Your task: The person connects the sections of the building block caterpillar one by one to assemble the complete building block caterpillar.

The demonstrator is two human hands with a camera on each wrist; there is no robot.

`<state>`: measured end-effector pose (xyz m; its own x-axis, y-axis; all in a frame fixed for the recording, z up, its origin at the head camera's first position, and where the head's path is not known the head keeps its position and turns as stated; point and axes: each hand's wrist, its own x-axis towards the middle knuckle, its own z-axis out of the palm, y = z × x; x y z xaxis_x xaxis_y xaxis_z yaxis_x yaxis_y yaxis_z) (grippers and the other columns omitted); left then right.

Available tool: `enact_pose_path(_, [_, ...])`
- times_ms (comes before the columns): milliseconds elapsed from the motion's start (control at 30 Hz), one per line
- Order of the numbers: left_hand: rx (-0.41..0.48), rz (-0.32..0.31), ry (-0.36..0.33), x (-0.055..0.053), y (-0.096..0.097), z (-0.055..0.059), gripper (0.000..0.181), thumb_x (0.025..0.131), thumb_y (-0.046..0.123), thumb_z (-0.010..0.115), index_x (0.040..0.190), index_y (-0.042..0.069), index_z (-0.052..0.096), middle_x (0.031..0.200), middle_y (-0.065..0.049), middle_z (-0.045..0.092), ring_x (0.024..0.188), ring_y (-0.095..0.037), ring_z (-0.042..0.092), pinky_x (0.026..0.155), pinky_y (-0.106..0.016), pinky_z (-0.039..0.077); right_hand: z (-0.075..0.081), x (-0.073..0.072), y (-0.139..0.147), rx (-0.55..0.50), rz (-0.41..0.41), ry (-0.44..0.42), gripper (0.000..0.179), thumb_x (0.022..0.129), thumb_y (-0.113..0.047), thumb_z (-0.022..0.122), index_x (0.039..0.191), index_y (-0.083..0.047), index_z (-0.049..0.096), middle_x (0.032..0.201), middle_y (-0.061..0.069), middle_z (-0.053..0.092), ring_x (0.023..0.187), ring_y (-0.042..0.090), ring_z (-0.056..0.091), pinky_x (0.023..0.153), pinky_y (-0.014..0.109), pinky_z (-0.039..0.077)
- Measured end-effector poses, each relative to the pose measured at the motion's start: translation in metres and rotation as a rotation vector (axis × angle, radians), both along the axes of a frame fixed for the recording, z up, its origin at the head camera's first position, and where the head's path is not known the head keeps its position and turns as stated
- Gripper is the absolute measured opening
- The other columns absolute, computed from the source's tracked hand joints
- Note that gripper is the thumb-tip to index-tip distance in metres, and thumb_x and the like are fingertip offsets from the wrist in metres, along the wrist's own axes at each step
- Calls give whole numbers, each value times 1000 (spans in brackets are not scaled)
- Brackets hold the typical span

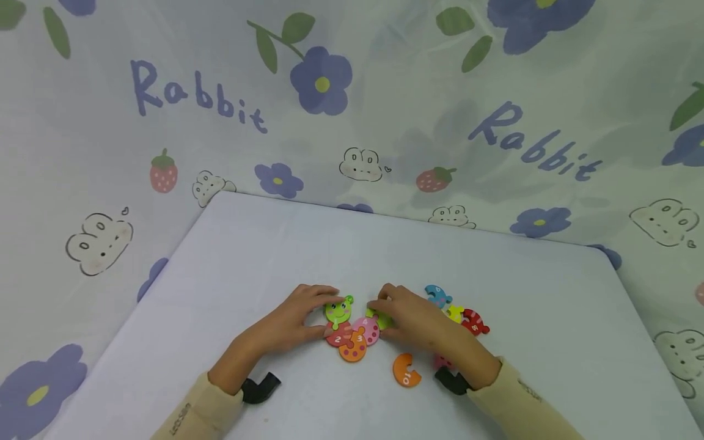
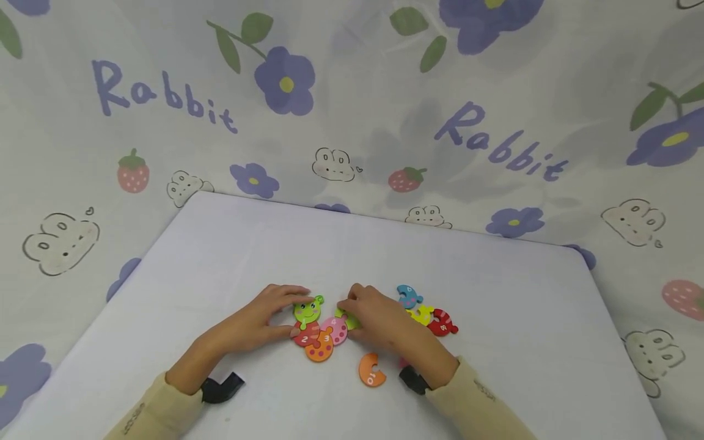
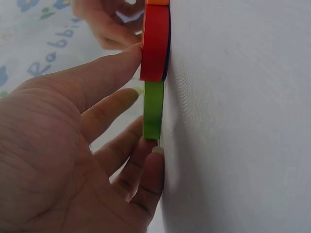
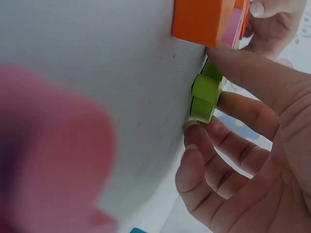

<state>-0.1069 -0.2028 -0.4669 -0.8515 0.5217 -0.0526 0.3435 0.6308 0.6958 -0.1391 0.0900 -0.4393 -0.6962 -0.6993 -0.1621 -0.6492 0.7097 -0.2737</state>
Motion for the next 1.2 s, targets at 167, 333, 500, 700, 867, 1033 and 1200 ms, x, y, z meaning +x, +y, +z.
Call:
enact_pose_path(167, [2,-1,-6,0,0,0,60,95,23,78,151,23,57,158,2,46,143,-25,37,114,-53,40,-3,5,6,2,-87,-44,69,87,-35,87,148,-16,60,138,3,58,121,19,57,97,36,56])
enact_pose_path(333, [-1,-3,-5,-1,1,0,60,95,23,78,151,23,58,158,2,46,144,-26,37,115,-53,39,-2,12,21,0,-153,-72,76,86,-32,88,152,-13,55,146,4,55,133,23,54,106,43,51])
enact_pose_path(500, [-2,-2,3,-1,1,0,59,95,24,79,151,23,58,158,2,46,143,-25,38,114,-53,41,2,19,33,1,-179,-93,71,89,-31,86,150,-9,56,147,6,56,135,24,53,110,44,47])
enact_pose_path(700, [5,4,0,0,2,0,59,95,23,78,150,23,58,158,2,46,143,-26,38,113,-54,41,8,30,43,-9,-211,-116,60,90,-27,85,142,-8,63,140,6,60,131,25,55,107,45,50])
enact_pose_path(867, [1,11,-2,0,2,0,59,95,21,78,150,23,59,158,1,46,143,-26,37,113,-54,42,11,38,49,-16,-191,-106,52,90,-24,84,136,-8,67,136,5,62,128,24,56,104,44,52])
enact_pose_path(1033, [-4,10,-2,0,2,-1,59,95,21,79,150,23,59,158,1,47,143,-26,38,112,-54,43,13,45,56,-15,-179,-91,50,89,-24,85,133,-9,69,131,2,63,124,22,58,99,40,55])
enact_pose_path(1200, [-6,8,-3,-1,2,-1,59,95,22,79,150,24,58,159,2,46,143,-26,37,113,-54,43,15,50,67,-59,-226,-122,46,91,-19,82,134,-11,69,130,0,66,125,22,60,100,44,55])
